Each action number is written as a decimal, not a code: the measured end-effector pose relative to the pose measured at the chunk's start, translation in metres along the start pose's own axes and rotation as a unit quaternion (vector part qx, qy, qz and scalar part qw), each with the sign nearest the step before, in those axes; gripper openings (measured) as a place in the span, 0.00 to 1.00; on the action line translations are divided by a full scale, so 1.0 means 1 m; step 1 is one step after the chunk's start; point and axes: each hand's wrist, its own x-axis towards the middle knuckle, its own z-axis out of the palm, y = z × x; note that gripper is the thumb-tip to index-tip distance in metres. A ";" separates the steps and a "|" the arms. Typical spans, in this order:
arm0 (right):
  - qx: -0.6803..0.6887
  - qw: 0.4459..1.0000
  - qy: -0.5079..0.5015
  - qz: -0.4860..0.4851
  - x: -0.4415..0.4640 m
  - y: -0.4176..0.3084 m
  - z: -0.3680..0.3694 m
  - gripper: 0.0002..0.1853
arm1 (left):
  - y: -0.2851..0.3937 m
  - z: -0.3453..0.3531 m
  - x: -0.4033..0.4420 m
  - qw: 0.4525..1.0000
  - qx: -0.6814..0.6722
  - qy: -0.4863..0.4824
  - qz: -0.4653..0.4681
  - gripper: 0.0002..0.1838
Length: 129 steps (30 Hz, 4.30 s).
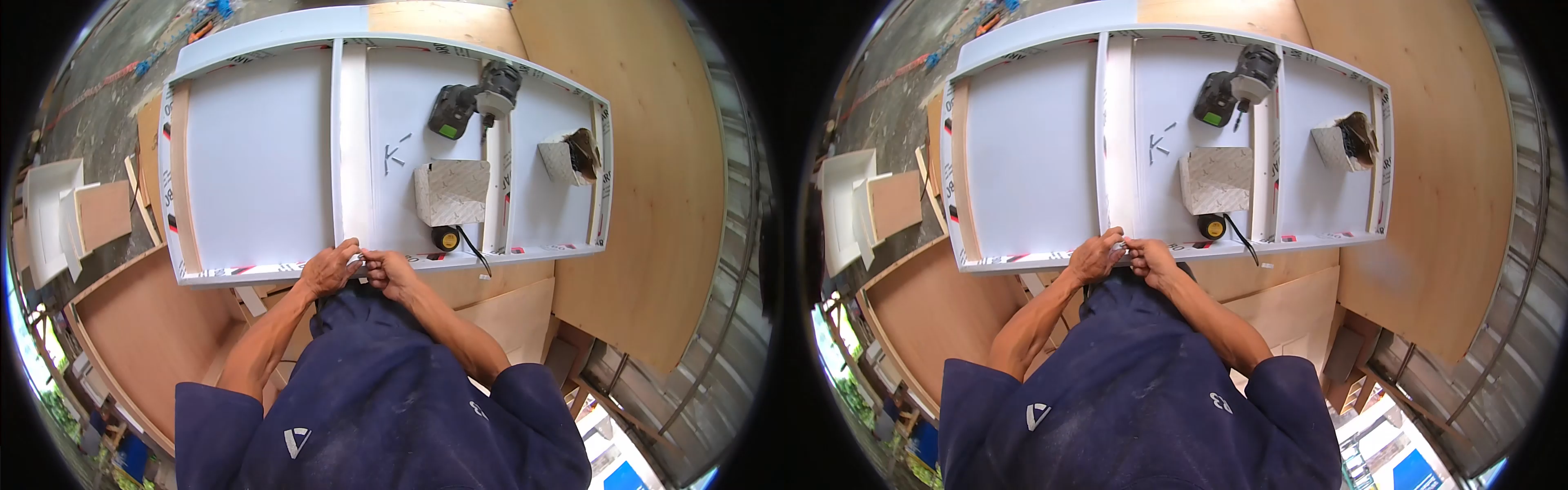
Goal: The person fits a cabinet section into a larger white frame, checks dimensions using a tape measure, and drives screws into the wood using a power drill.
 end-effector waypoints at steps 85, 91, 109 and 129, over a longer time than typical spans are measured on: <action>-0.634 0.673 0.188 -0.331 -0.115 0.006 0.009 0.09 | -0.005 -0.001 -0.002 0.998 0.047 0.010 0.036 0.16; -0.647 0.669 0.200 -0.306 -0.115 0.005 0.014 0.10 | -0.004 -0.002 -0.002 0.999 0.035 -0.006 0.022 0.16; -0.705 0.612 0.205 -0.293 -0.114 0.008 0.030 0.16 | -0.003 -0.010 0.002 0.995 0.065 0.029 0.069 0.17; -0.752 0.570 0.204 -0.262 -0.104 0.012 0.039 0.20 | -0.004 -0.004 0.003 0.997 0.057 0.026 0.043 0.11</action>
